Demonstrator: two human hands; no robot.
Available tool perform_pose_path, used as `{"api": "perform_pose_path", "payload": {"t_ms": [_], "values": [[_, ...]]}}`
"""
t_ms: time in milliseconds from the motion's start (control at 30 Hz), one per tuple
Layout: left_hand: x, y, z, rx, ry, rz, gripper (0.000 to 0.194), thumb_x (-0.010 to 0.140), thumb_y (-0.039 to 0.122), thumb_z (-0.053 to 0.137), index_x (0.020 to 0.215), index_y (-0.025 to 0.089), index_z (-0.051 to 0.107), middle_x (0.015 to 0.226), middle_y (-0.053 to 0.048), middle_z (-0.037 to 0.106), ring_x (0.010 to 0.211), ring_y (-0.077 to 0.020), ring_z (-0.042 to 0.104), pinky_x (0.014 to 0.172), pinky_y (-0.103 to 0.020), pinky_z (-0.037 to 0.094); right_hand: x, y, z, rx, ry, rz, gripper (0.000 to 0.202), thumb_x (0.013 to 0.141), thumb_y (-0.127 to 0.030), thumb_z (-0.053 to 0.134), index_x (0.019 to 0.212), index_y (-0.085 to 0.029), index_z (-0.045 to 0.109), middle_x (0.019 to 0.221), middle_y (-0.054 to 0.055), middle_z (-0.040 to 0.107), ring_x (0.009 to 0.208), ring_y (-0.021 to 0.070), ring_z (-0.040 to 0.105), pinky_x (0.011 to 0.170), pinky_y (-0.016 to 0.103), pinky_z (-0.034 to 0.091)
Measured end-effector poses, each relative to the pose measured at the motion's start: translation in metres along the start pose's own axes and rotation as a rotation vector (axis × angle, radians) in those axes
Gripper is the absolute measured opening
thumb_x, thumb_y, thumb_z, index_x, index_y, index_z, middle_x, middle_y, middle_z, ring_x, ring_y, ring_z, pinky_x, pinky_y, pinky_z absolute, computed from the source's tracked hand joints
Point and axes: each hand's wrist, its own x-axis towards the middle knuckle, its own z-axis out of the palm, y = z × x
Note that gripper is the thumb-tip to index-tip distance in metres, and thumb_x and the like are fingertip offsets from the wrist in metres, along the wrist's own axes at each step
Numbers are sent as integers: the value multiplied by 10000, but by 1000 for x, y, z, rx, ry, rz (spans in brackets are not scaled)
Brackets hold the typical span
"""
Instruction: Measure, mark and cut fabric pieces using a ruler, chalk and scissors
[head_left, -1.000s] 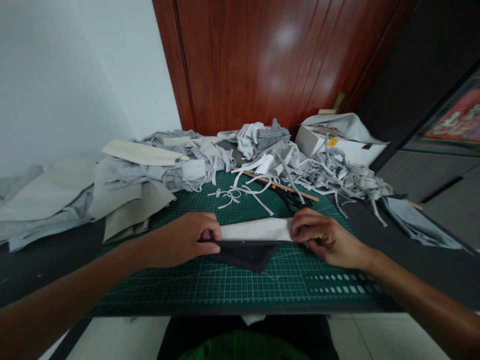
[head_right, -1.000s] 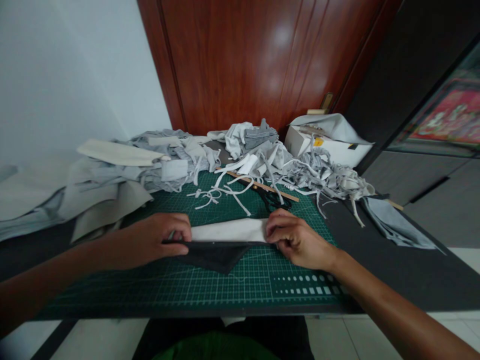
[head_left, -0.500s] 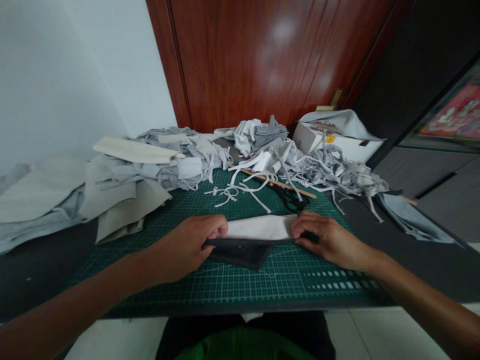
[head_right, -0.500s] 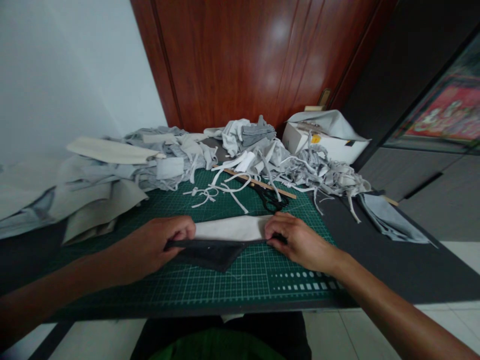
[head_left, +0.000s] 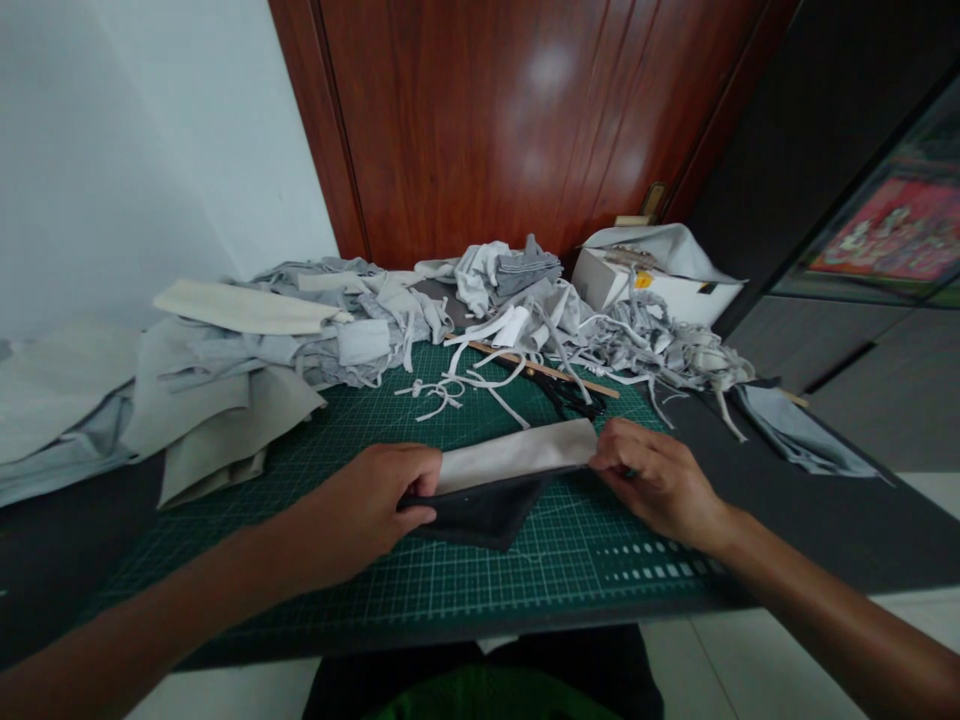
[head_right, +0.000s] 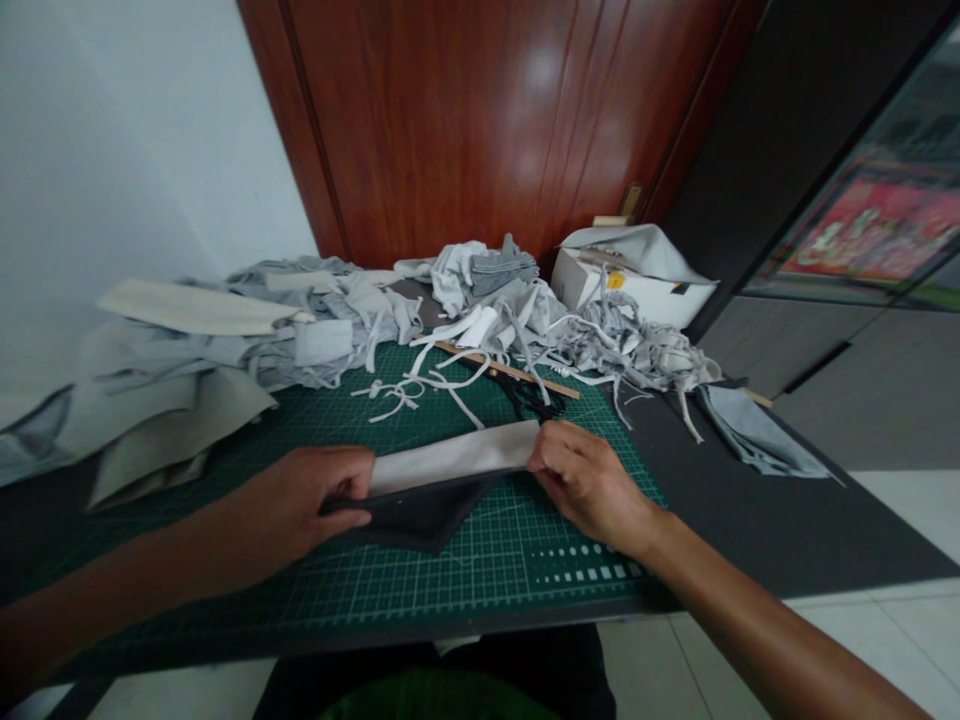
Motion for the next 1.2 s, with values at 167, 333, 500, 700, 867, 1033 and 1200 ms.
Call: {"api": "perform_pose_path", "payload": {"t_ms": [167, 333, 500, 700, 867, 1033, 1200], "values": [[-1, 0, 2, -30, 86, 38, 267, 816, 184, 665, 721, 217, 418, 749, 32, 578, 682, -160, 509, 641, -291, 306, 1, -2, 1, -18, 62, 3, 244, 949, -31, 549, 866, -260, 526, 727, -4, 576, 647, 168, 584, 582, 289, 441], [17, 11, -4, -166, 301, 17, 337, 891, 333, 612, 681, 226, 371, 813, -6, 634, 754, -186, 568, 686, -309, 375, 21, -2, 15, 5, 128, 190, 188, 933, -98, 582, 932, -272, 513, 750, -15, 586, 593, 158, 553, 549, 282, 447], [55, 21, -5, -522, 561, -81, 365, 890, 502, 621, 707, 226, 467, 713, 22, 544, 688, -169, 513, 645, -302, 395, 73, -16, 43, 203, 203, 230, 193, 927, -117, 600, 925, -279, 496, 951, 43, 614, 919, 243, 633, 817, 397, 542], [78, 26, -9, -1000, 729, -56, 316, 810, 455, 677, 715, 206, 507, 724, 23, 540, 744, -153, 545, 691, -284, 476, 113, -20, 70, 376, 12, 102, 618, 782, -283, 858, 1251, -279, 456, 1490, 153, 417, 1443, 340, 413, 1200, 540, 394], [100, 5, -23, -1065, 767, 105, 213, 840, 397, 648, 857, 195, 583, 948, -25, 620, 970, -202, 645, 870, -363, 581, 164, 36, 70, 57, -17, 14, 385, 751, 7, 587, 1024, -259, 537, 1133, 70, 652, 1103, 254, 639, 993, 429, 526], [116, -37, -10, -478, 878, 154, 148, 895, 182, 593, 1040, 209, 580, 1266, -91, 565, 1207, -243, 583, 871, -380, 591, 245, 112, 31, -115, 190, 170, 297, 725, -4, 538, 915, -231, 561, 1044, 67, 651, 1091, 288, 613, 1042, 470, 446], [111, -53, 8, -309, 755, 257, 182, 959, 108, 515, 1097, 220, 554, 1328, -104, 533, 1298, -260, 552, 1007, -476, 555, 292, 176, -2, -377, 304, 363, 270, 816, -31, 546, 1006, -212, 609, 1169, 98, 632, 1249, 306, 562, 1128, 441, 403]]}}
